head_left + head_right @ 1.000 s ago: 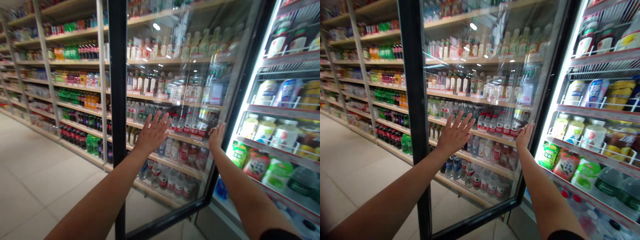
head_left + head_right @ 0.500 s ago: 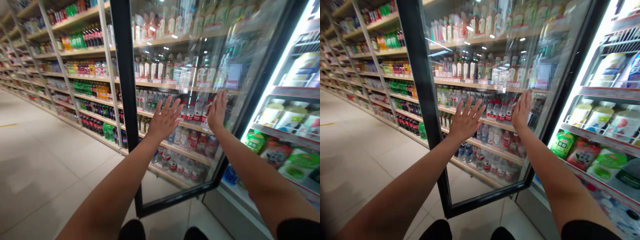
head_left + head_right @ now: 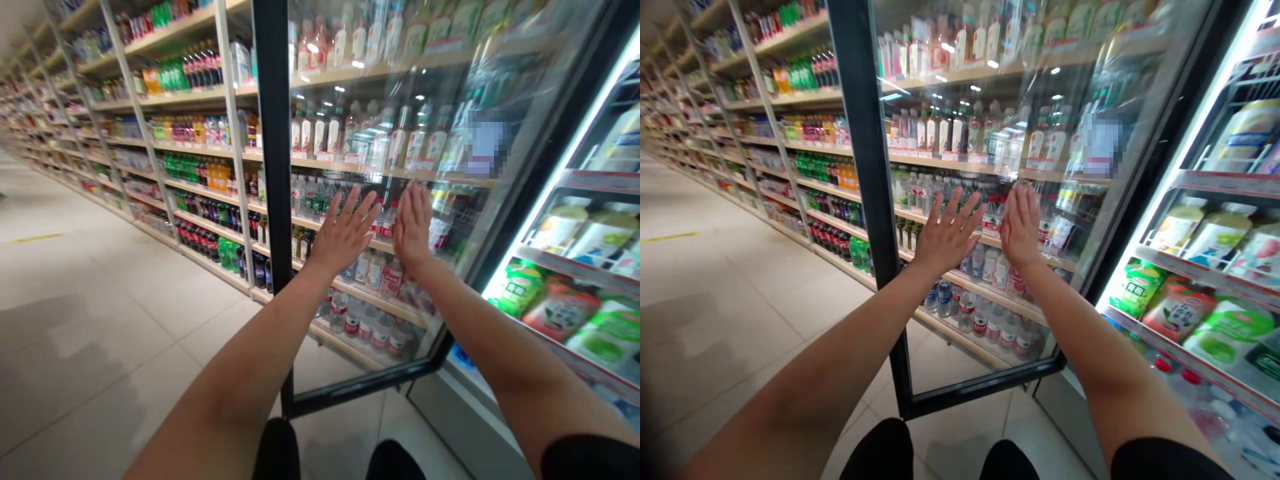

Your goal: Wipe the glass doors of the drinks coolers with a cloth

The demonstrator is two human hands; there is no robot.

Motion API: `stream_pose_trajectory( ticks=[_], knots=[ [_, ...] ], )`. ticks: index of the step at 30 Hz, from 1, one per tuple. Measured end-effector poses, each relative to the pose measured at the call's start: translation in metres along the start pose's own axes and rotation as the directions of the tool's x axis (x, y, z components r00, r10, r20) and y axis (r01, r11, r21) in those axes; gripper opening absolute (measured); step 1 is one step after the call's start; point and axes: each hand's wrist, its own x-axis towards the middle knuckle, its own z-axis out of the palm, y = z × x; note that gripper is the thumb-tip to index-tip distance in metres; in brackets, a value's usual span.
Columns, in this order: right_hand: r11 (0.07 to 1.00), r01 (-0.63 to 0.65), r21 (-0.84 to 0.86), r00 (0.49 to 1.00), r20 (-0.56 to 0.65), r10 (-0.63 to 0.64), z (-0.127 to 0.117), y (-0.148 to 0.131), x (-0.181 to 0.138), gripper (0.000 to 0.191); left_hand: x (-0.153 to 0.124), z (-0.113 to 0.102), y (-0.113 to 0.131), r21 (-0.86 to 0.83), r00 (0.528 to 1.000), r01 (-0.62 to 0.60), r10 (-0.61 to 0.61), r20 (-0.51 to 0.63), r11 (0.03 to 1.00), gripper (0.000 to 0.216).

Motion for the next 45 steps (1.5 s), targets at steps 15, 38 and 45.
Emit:
stream_pose_trajectory(
  ticks=[15,38,45],
  knots=[
    [1.0,0.01,0.005,0.998,0.063,-0.01,0.004,-0.038,-0.005,0.066,-0.001,-0.006,0.005,0.015,1.0,0.004,-0.004,0.007,1.0,0.072],
    [0.991,-0.13,0.028,0.991,0.03,0.129,-0.005,0.02,-0.032,0.062,-0.002,-0.002,0.002,-0.031,1.0,0.015,-0.015,0.006,0.999,0.069],
    [0.957,-0.289,0.001,0.957,0.014,0.289,-0.001,0.014,-0.071,0.064,-0.002,0.0,0.0,0.017,1.0,-0.001,0.001,-0.005,1.0,0.08]
  ],
)
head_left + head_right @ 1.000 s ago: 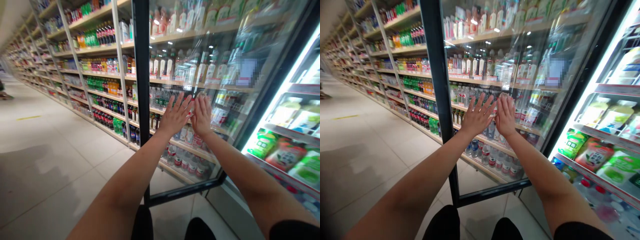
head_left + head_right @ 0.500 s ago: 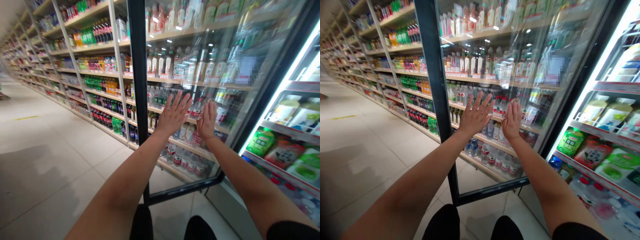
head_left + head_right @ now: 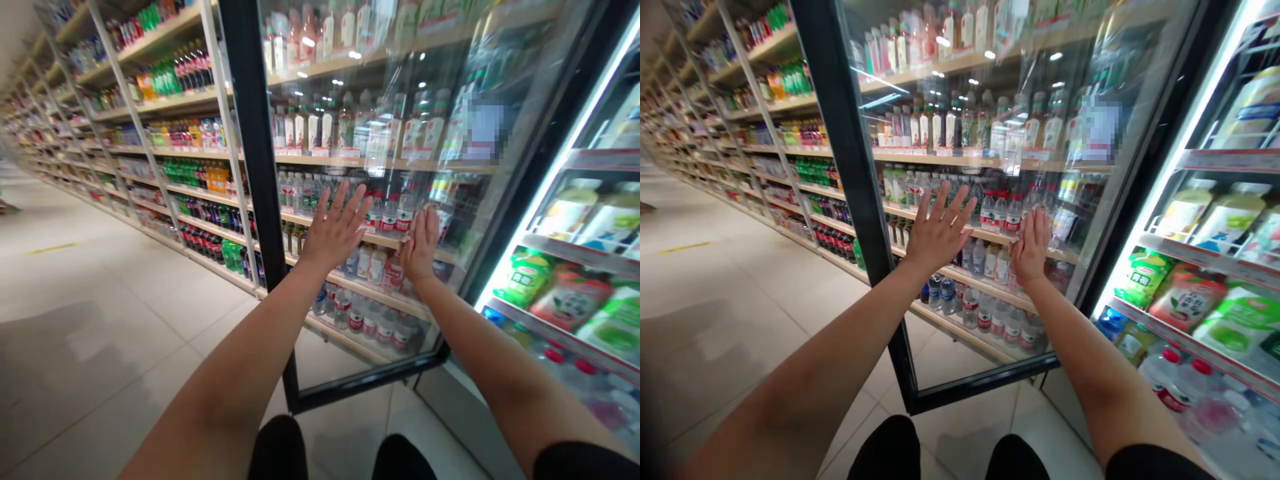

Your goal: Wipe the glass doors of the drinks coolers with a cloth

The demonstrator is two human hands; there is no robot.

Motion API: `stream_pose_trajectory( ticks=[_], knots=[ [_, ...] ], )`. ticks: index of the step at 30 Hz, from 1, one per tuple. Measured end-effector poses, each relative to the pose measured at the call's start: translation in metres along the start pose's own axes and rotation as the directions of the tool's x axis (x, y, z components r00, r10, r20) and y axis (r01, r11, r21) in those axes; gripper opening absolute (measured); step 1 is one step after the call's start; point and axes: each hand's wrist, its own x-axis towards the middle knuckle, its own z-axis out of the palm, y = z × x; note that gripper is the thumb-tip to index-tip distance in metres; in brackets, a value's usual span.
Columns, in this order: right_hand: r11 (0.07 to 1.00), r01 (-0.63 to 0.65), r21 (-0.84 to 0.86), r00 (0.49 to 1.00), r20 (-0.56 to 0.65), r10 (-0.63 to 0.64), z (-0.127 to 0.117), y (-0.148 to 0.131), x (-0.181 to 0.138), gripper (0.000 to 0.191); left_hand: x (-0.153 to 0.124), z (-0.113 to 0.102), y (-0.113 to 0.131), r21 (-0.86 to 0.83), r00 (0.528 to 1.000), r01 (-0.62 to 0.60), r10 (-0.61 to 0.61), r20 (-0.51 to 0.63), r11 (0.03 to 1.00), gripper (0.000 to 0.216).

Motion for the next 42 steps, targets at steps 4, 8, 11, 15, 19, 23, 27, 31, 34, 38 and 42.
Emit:
stream_pose_trajectory(
  ticks=[4,8,11,15,19,23,27,31,34,38,42],
  knots=[
    [1.0,-0.025,-0.012,0.999,0.035,0.025,-0.004,0.023,0.003,0.065,0.0,0.007,-0.003,0.026,1.0,-0.009,0.009,-0.025,1.0,0.088],
    [0.998,-0.058,-0.013,0.996,-0.065,0.057,-0.006,0.043,0.028,0.064,0.001,0.01,-0.006,0.026,1.0,-0.003,0.003,-0.029,1.0,0.076],
    [0.997,-0.078,-0.01,0.991,-0.108,0.076,-0.003,0.05,0.012,0.065,0.002,0.012,-0.008,0.006,0.999,0.0,0.0,-0.036,1.0,0.078],
    [0.993,-0.12,-0.016,0.987,-0.109,0.118,-0.003,0.068,-0.026,0.068,0.003,0.015,-0.009,-0.024,0.993,-0.008,0.005,-0.116,1.0,0.072],
    [0.981,-0.195,-0.025,0.976,-0.106,0.191,-0.011,0.106,-0.011,0.067,0.003,0.018,-0.011,-0.006,0.99,-0.016,0.015,-0.139,1.0,0.072],
    [0.952,-0.306,-0.009,0.943,-0.137,0.302,-0.019,0.131,0.012,0.065,0.003,0.019,-0.012,0.027,0.99,-0.021,0.025,-0.142,0.999,0.071],
    [0.903,-0.429,0.006,0.893,-0.148,0.425,-0.023,0.136,-0.005,0.066,0.002,0.018,-0.01,0.002,0.991,-0.012,0.012,-0.132,1.0,0.072],
    [0.862,-0.507,0.021,0.847,-0.176,0.502,-0.023,0.146,0.001,0.063,0.001,0.016,-0.008,0.0,0.991,-0.014,0.014,-0.133,1.0,0.073],
    [0.885,-0.465,-0.002,0.871,-0.182,0.457,-0.017,0.14,0.028,0.063,0.0,0.016,-0.007,0.009,0.99,-0.024,0.025,-0.139,1.0,0.074],
    [0.966,-0.255,-0.045,0.959,-0.142,0.247,-0.004,0.089,0.034,0.065,0.001,0.015,-0.006,-0.018,0.992,-0.023,0.02,-0.125,1.0,0.075],
    [0.996,-0.055,-0.072,0.996,-0.076,0.05,0.001,0.035,0.018,0.067,0.001,0.013,-0.005,-0.029,0.994,-0.013,0.01,-0.109,0.999,0.072]
  ],
)
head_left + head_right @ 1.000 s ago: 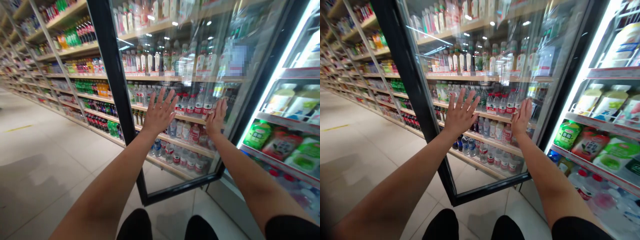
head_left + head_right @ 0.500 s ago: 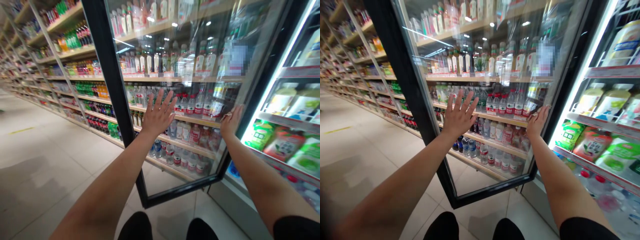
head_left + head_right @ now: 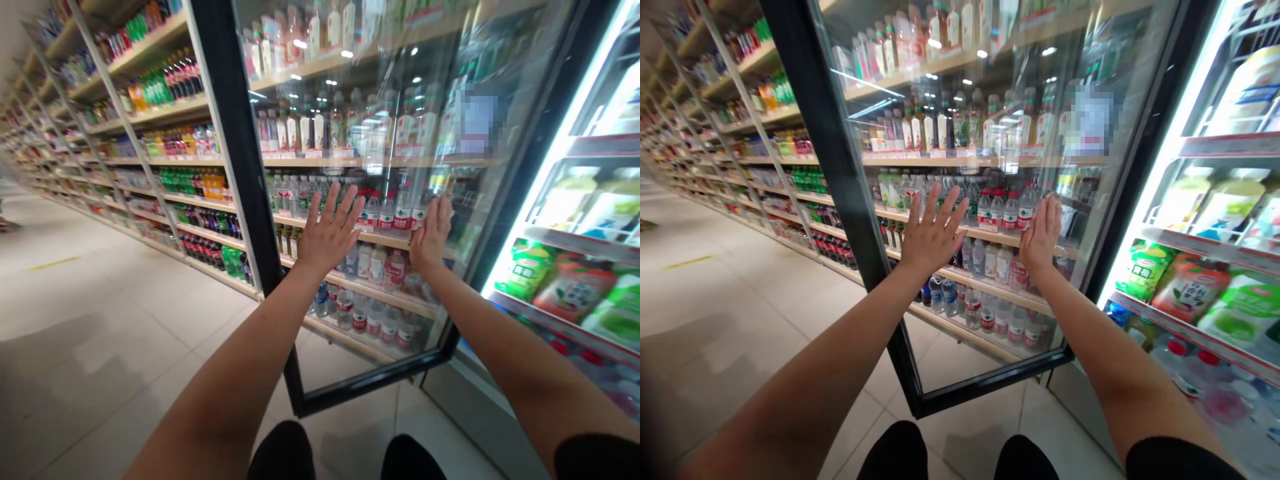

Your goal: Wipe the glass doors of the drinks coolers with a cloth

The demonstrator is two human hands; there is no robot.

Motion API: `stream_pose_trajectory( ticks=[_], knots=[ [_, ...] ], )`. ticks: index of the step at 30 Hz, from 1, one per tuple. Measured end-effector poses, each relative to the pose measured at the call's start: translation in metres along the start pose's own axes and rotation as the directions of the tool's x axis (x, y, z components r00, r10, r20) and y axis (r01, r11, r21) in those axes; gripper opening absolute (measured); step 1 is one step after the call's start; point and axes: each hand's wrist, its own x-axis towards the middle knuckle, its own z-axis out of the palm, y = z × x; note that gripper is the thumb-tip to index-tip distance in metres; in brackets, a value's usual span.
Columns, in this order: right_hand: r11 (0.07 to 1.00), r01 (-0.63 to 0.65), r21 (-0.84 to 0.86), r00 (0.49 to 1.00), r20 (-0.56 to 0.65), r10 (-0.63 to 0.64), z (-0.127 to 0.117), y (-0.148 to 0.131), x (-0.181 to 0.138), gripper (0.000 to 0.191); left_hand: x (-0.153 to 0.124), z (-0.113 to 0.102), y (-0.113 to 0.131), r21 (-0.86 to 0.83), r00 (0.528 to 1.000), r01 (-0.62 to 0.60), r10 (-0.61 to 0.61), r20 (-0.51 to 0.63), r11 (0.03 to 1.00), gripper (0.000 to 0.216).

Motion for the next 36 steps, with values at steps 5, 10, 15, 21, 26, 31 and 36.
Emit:
stream_pose_trajectory(
  ticks=[5,10,15,21,26,31,36],
  knots=[
    [0.995,0.104,-0.007,0.992,0.073,-0.103,-0.007,-0.029,0.029,0.067,0.0,-0.001,0.001,0.022,1.0,-0.013,0.014,-0.016,1.0,0.071],
    [0.972,0.228,0.049,0.966,0.109,-0.232,-0.004,-0.064,0.0,0.068,-0.001,-0.001,0.002,-0.002,1.0,0.001,-0.001,-0.006,1.0,0.076],
    [0.91,0.408,0.081,0.89,0.188,-0.416,-0.004,-0.078,-0.034,0.066,-0.001,-0.001,0.004,0.009,1.0,0.0,0.0,-0.014,1.0,0.07],
    [0.988,0.134,0.082,0.983,0.115,-0.143,-0.002,-0.088,0.05,0.064,-0.002,-0.002,0.004,-0.015,1.0,-0.009,0.008,-0.029,1.0,0.074],
    [0.965,0.207,0.162,0.938,0.247,-0.243,0.0,-0.117,0.021,0.06,-0.002,-0.007,0.005,-0.074,1.0,0.012,-0.014,-0.02,0.997,0.073],
    [0.922,0.322,0.214,0.846,0.372,-0.382,-0.002,-0.134,0.003,0.055,-0.003,-0.008,0.004,-0.086,1.0,0.01,-0.012,-0.026,0.996,0.068],
    [0.956,0.181,0.23,0.936,0.258,-0.239,0.005,-0.155,0.034,0.061,-0.01,0.0,-0.006,-0.084,0.994,-0.021,0.012,-0.111,0.996,0.066]
  ],
)
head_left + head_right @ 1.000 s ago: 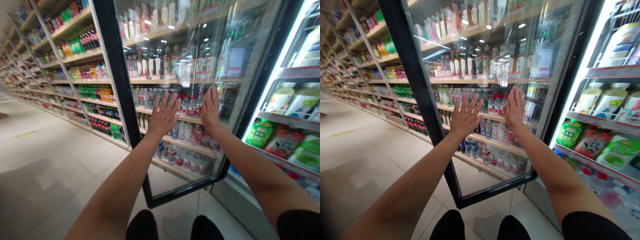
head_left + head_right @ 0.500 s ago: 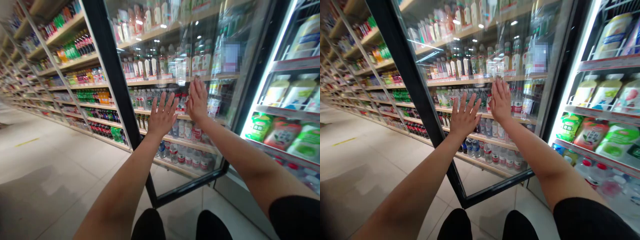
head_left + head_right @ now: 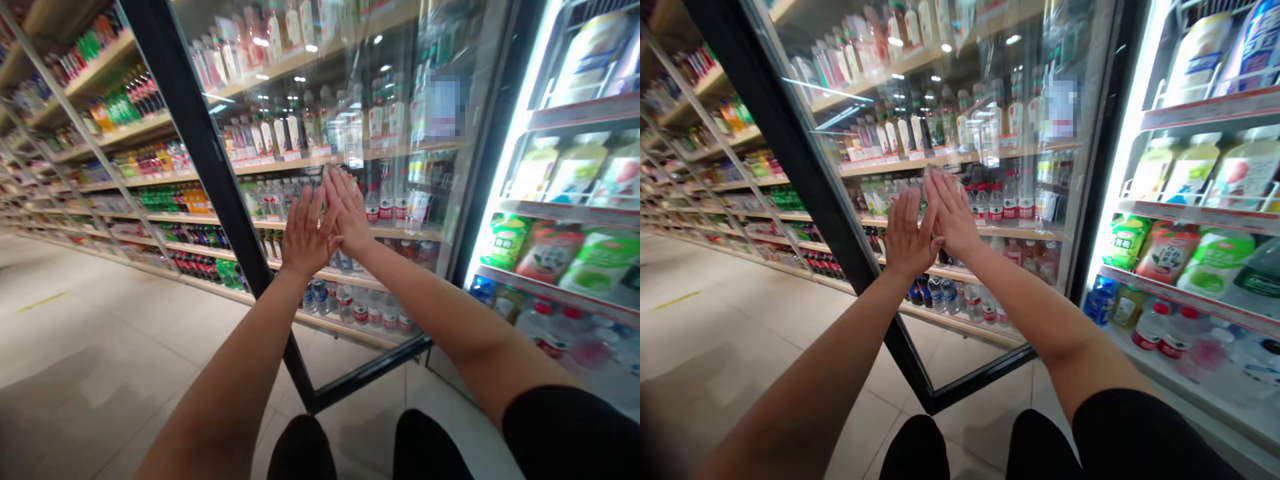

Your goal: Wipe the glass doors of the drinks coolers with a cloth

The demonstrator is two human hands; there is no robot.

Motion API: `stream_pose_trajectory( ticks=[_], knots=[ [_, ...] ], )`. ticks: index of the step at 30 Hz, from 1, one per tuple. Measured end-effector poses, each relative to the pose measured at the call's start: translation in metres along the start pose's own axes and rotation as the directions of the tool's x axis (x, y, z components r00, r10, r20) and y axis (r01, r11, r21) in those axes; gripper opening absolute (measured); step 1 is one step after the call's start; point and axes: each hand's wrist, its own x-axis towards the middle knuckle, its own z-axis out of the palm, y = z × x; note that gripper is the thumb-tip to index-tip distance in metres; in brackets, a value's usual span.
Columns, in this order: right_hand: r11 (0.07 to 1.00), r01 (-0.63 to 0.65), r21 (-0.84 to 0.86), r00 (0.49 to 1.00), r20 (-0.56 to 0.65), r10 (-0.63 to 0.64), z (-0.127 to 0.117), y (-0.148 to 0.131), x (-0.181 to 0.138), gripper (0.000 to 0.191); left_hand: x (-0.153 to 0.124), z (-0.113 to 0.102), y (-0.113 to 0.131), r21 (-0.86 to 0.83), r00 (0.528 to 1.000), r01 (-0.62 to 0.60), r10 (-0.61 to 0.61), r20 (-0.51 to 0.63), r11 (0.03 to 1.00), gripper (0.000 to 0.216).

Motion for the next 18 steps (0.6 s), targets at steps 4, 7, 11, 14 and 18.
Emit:
stream_pose_trajectory(
  ticks=[4,7,11,14,18],
  knots=[
    [0.966,0.001,0.258,1.0,0.01,-0.004,-0.001,-0.011,0.001,0.065,-0.002,-0.002,-0.005,-0.002,0.993,-0.113,0.113,0.046,0.994,0.07],
    [0.936,-0.039,0.349,0.995,-0.072,0.068,-0.01,0.001,-0.01,0.065,0.002,-0.004,-0.002,0.005,0.988,-0.128,0.127,0.084,0.992,0.061],
    [0.978,-0.193,0.077,0.969,-0.145,0.202,-0.013,0.041,-0.038,0.063,0.007,-0.005,0.004,0.026,0.994,-0.059,0.056,0.095,0.998,0.057],
    [0.974,-0.196,-0.114,0.979,-0.071,0.189,-0.005,0.062,-0.061,0.063,-0.005,0.0,0.015,0.059,0.999,0.007,-0.009,0.031,0.998,0.054],
    [0.973,-0.179,-0.149,0.982,-0.087,0.167,0.005,0.069,-0.076,0.063,-0.041,0.007,0.038,0.085,0.989,0.14,-0.135,-0.062,0.986,0.053]
  ],
)
